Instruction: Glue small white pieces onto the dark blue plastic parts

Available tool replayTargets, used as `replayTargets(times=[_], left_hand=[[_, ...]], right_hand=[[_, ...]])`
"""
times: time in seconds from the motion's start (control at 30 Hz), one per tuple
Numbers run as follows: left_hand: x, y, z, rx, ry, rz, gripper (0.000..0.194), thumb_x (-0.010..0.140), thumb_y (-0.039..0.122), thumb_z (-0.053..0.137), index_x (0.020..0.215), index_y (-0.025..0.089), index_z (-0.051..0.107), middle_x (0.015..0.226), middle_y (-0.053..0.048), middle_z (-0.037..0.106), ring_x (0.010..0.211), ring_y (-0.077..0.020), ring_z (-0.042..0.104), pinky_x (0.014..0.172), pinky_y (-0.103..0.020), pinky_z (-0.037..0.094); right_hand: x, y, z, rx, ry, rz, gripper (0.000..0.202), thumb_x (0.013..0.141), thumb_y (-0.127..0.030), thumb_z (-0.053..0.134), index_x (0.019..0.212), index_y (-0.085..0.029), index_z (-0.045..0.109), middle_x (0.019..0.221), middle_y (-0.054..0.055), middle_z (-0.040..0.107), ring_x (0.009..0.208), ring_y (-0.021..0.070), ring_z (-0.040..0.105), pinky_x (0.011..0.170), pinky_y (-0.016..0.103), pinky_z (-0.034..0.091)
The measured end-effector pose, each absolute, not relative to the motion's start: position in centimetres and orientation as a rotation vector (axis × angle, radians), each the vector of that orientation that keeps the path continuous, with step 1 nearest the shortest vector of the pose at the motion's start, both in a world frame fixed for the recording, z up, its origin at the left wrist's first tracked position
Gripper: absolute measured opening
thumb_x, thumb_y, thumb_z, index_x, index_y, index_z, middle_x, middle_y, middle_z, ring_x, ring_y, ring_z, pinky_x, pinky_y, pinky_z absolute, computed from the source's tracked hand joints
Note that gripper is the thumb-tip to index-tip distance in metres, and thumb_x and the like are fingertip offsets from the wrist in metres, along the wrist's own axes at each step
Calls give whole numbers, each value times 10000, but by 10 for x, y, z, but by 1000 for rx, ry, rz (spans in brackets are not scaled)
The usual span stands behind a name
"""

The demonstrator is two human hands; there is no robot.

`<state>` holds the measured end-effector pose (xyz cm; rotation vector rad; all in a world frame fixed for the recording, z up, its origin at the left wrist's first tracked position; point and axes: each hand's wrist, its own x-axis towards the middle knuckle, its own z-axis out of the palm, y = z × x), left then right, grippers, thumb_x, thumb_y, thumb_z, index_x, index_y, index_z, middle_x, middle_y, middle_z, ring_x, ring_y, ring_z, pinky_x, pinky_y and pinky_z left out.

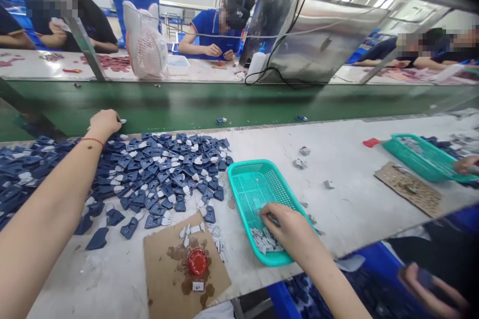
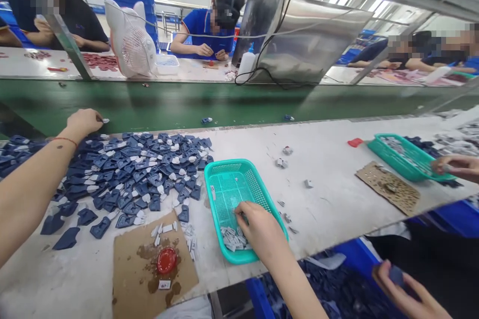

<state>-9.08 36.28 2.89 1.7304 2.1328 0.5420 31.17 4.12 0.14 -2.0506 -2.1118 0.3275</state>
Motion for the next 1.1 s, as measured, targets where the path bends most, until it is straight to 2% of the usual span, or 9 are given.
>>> replayTargets(times=[0.07,0.13,0.23,0.33,0.6,0.7,0.8,0.93,1.1], left_hand=[[-85,354,37,1645,2108,744,199,857,219,654,1029,118,643,1144,-84,642,1169,-257,544,1052,-526,368],[-75,345,48,1514,2041,985,226,848,152,643,1067,100,619,1067,-67,656,1119,-224,556,1045,-480,380],[-57,324,65,1277,1818,1260,316,896,128,566,1207,78,539,1006,-58,650,897,-144,616,845,-331,504],[-40,289,76,1107,1514,1345,302,909,138,562,1207,93,562,963,-54,662,763,-96,645,676,-214,499],[-21,174,72,858,1074,1125,171,814,75,647,975,113,693,889,-60,716,728,-150,720,525,-177,527],[-29,137,64,790,1013,1000,181,805,67,648,966,125,707,968,-79,729,703,-161,726,452,-164,521],[-44,103,52,738,968,896,176,826,108,637,985,137,709,1071,-109,727,738,-184,733,476,-185,560],[-63,63,33,645,952,826,177,808,147,681,984,168,679,1068,-109,736,766,-197,731,526,-212,588],[-75,26,8,569,936,774,265,751,218,759,998,197,664,1076,-90,733,739,-168,713,542,-205,581]], right_hand=[[310,39,1,-2139,-2179,217,145,859,-161,487,823,-206,620,834,60,719,804,215,679,682,299,500],[308,37,2,-2229,-2214,132,151,876,-163,495,842,-208,635,825,60,721,793,221,681,641,290,478],[304,35,3,-2308,-2208,65,181,895,-169,489,956,-207,655,845,79,729,776,240,684,571,285,440],[300,35,4,-2340,-2203,34,220,903,-191,502,1060,-211,655,930,91,741,814,243,691,565,280,436],[300,41,4,-2324,-2196,135,240,934,-230,491,955,-194,728,996,81,738,889,247,692,678,299,487],[301,42,4,-2296,-2183,172,273,936,-218,472,965,-179,741,1021,94,729,928,262,684,721,318,496],[303,43,4,-2282,-2145,183,289,929,-209,461,985,-172,742,1033,108,727,934,275,682,750,338,500],[307,43,2,-2253,-2065,206,264,914,-249,488,1014,-181,723,1013,93,741,898,247,690,748,320,509],[310,46,-1,-2215,-2030,244,221,881,-255,503,866,-196,716,936,71,746,852,219,680,750,304,498]])
